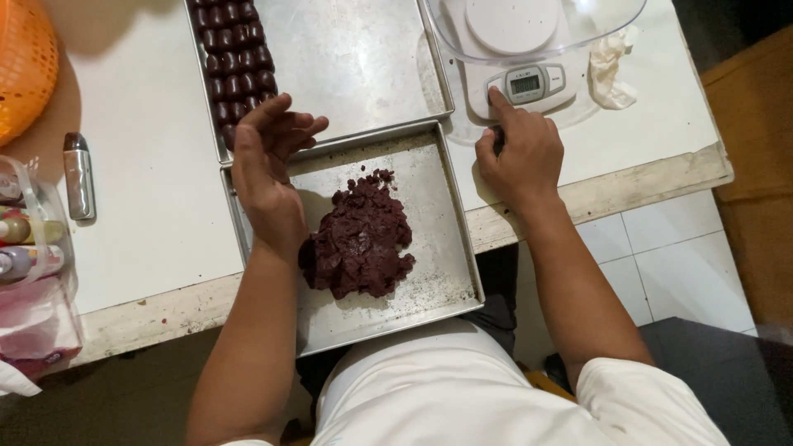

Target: Portioning a dark filling paste using a digital scale and rolling each portion into a cylindrical shape by hand.

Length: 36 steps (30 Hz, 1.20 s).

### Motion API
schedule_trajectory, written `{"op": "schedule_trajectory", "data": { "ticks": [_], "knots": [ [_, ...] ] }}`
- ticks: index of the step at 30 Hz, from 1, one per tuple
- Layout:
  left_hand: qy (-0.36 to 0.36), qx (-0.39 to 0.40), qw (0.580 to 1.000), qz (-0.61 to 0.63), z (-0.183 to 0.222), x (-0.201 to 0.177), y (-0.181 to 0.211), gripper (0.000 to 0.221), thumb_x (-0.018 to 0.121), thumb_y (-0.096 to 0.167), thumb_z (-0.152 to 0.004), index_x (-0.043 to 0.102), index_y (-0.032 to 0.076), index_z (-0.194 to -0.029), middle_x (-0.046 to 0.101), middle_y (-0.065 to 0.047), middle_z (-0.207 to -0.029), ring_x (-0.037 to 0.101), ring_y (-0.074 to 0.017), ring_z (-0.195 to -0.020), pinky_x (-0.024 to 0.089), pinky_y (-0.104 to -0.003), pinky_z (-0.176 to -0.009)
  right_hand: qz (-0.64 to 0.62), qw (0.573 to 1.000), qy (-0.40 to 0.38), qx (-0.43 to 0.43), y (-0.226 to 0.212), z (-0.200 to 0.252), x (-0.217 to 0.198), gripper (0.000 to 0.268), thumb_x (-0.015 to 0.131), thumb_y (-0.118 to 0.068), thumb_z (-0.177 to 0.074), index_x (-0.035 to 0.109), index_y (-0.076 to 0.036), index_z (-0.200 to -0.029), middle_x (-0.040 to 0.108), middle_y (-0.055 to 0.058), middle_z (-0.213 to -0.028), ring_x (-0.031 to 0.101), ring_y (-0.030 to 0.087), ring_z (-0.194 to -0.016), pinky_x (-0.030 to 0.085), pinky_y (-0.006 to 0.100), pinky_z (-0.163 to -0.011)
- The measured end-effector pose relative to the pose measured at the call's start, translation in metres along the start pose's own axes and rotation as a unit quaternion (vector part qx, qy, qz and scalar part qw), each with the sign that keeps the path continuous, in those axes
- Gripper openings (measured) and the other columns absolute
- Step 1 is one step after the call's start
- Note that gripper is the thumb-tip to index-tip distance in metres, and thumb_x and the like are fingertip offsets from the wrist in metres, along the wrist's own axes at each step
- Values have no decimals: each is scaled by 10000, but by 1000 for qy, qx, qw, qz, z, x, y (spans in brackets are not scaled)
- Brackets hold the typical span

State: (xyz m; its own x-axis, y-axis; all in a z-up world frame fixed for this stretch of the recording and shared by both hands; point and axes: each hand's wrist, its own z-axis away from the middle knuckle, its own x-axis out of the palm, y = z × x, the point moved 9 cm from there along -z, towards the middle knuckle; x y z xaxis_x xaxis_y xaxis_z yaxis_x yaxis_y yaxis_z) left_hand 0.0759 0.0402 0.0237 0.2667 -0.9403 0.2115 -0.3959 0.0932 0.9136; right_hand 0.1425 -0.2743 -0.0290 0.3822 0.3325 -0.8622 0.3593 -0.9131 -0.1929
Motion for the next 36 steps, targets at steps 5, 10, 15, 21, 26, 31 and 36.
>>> {"op": "schedule_trajectory", "data": {
  "ticks": [5, 10, 15, 21, 26, 31, 36],
  "knots": [
    [-95, -12, 992, -79, 1, 22, -8, 263, 534, 213, -1100, 642, 42, -1268, 704, -126, -1004, 739, -290, -1004, 571, -387, -930, -6, 1000, 15, 9, 6, 2, 1, 474, 587, -294, -930, 703, -103, -1348, 604, 60, -765, 627, 263, -729, 489, 410, -770],
    [-147, -2, 976, -163, 7, 34, -8, 204, 715, 181, -1028, 707, 113, -1220, 740, -71, -970, 751, -206, -942, 584, -355, -902, -3, 999, 34, 30, 10, 4, -3, 410, 595, -287, -942, 726, -120, -1293, 600, 39, -760, 628, 229, -724, 487, 382, -764],
    [-159, 8, 972, -175, 9, 37, -5, 180, 747, 173, -1016, 731, 102, -1180, 735, -83, -918, 757, -220, -855, 601, -373, -846, 6, 998, 56, 42, 14, 6, -6, 373, 604, -283, -935, 734, -132, -1251, 588, 31, -767, 632, 243, -735, 481, 398, -757],
    [-190, -37, 958, -212, 9, 40, -5, 190, 660, 254, -1022, 688, 124, -1159, 729, -15, -1071, 685, -130, -929, 597, -284, -872, -26, 986, 102, 129, 37, 7, -9, 428, 538, -202, -936, 707, -54, -1300, 732, 69, -965, 635, 310, -851, 482, 463, -864],
    [-186, -55, 957, -215, 10, 39, -7, 198, 662, 255, -1011, 690, 123, -1155, 741, -18, -1078, 705, -136, -955, 604, -285, -895, 12, 995, 87, 43, 19, 3, -4, 413, 612, -181, -933, 738, -128, -1322, 590, 61, -808, 538, 308, -754, 444, 460, -727],
    [-192, -53, 956, -216, 11, 40, -5, 199, 657, 252, -1016, 687, 117, -1159, 735, -25, -1092, 703, -147, -969, 597, -291, -891, 25, 992, 54, 111, 45, 1, 3, 461, 528, -227, -970, 706, -110, -1379, 602, 60, -793, 538, 282, -763, 453, 451, -768],
    [-203, -45, 952, -223, 8, 42, -4, 207, 651, 247, -1021, 685, 102, -1165, 731, -38, -1110, 706, -164, -981, 596, -304, -899, 33, 996, 67, 48, 33, -3, 0, 432, 561, -208, -947, 750, -123, -1326, 603, 57, -769, 534, 282, -735, 424, 440, -714]
  ]
}}
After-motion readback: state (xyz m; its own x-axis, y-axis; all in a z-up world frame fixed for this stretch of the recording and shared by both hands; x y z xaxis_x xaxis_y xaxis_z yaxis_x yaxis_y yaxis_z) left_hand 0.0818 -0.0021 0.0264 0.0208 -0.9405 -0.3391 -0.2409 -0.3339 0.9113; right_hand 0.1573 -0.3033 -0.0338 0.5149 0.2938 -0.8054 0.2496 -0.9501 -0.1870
